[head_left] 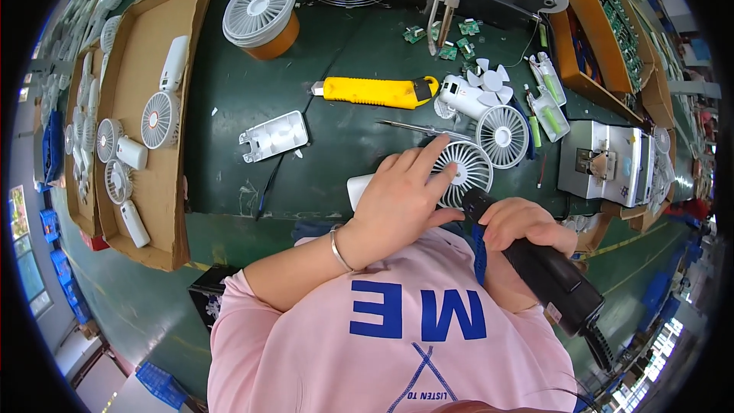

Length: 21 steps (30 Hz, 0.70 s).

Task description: The person assembles handheld fans by connecting circuit boards and wiring, fitting fan heads into handle casings by hand, and driving screws with an electric screwdriver.

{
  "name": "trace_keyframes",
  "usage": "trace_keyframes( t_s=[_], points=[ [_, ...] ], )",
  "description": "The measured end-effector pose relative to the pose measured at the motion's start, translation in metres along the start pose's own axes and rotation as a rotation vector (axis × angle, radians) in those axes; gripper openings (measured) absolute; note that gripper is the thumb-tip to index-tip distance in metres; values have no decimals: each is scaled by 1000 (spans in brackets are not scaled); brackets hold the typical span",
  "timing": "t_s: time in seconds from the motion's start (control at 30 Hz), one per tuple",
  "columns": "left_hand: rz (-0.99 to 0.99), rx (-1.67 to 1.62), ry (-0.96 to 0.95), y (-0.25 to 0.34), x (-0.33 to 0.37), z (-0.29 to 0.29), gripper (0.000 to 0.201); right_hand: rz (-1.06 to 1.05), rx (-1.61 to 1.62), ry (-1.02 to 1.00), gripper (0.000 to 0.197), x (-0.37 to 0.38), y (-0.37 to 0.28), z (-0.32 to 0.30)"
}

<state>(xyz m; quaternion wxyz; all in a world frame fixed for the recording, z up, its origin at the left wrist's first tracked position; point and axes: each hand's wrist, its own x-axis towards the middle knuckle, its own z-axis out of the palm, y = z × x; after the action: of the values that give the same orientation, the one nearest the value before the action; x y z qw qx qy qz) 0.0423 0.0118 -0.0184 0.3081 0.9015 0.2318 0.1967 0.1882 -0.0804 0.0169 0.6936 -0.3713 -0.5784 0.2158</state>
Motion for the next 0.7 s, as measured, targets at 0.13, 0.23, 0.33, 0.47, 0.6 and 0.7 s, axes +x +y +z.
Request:
trace_keyframes(
  t_s=[0.13, 0.23, 0.33, 0.47, 0.6, 0.7],
  points=[
    [17, -35, 42, -1, -1, 1, 58, -20, -86, -41, 41, -4, -4, -5],
    [26, -16, 49, -1, -1, 1, 56, -21, -104, -4, 46, -8, -3, -5],
    [22, -17, 29, -1, 0, 0, 57, -37, -140, 138, 44, -9, -8, 1],
    [18, -19, 20, -1, 2, -1, 57, -11, 46, 120, 37, -4, -8, -1],
    [12, -29, 17, -1, 2, 0, 58, -35, 53, 122, 33, -4, 0, 0],
    [10, -29, 24, -1, 1, 0, 58, -26, -33, 28, 30, -3, -1, 1]
  ],
)
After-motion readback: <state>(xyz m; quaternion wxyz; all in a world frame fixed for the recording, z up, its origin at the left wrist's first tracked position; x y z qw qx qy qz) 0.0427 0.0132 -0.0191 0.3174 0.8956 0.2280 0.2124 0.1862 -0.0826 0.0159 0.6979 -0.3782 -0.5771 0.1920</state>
